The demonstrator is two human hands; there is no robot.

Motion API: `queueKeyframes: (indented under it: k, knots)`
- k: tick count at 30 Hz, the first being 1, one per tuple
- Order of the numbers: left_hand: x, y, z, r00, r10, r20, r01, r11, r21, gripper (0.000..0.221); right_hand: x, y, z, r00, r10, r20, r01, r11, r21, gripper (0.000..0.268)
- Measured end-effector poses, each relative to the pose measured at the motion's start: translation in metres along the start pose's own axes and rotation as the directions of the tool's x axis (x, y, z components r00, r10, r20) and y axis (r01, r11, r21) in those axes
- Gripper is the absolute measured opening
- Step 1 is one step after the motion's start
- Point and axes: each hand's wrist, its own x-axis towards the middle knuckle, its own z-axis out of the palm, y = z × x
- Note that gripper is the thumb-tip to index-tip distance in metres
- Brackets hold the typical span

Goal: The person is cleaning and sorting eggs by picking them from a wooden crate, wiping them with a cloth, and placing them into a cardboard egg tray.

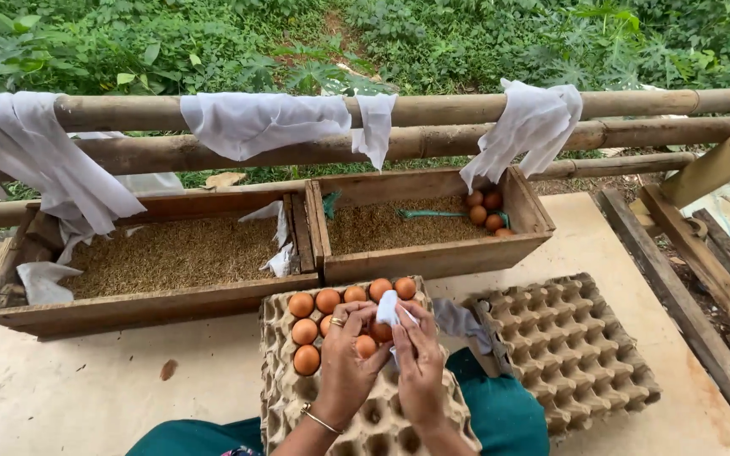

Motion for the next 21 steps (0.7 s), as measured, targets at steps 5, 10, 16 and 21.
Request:
queueKeyframes:
  k: [5,10,16,21]
  knots:
    - [-0.018,-0.003,-0.008,0.992,0.094,-0.08,-0.098,0.994,-0.045,0.041,0.017,0.004,-0.005,0.877,0.426,0.223,-0.479,0.733,0.483,0.034]
    - [-0.022,0.01,-0.03,0.988,-0.049,-0.15,0.026,0.987,-0.156,0.04,-0.02,-0.024,0.015,0.746,0.663,0.065,-0.644,0.692,0.327,0.062]
    - [-0.043,-0.008,-0.035,0.998,-0.058,0.037,0.056,0.996,0.066,0.039,-0.018,-0.044,0.024,0.947,-0.254,0.197,0.299,0.922,-0.246,0.026]
    - [-0.043,0.0,-0.042,0.99,0.005,-0.14,-0.007,1.0,-0.012,0.049,-0.002,-0.022,0.029,0.833,0.438,0.338,-0.547,0.563,0.62,0.031]
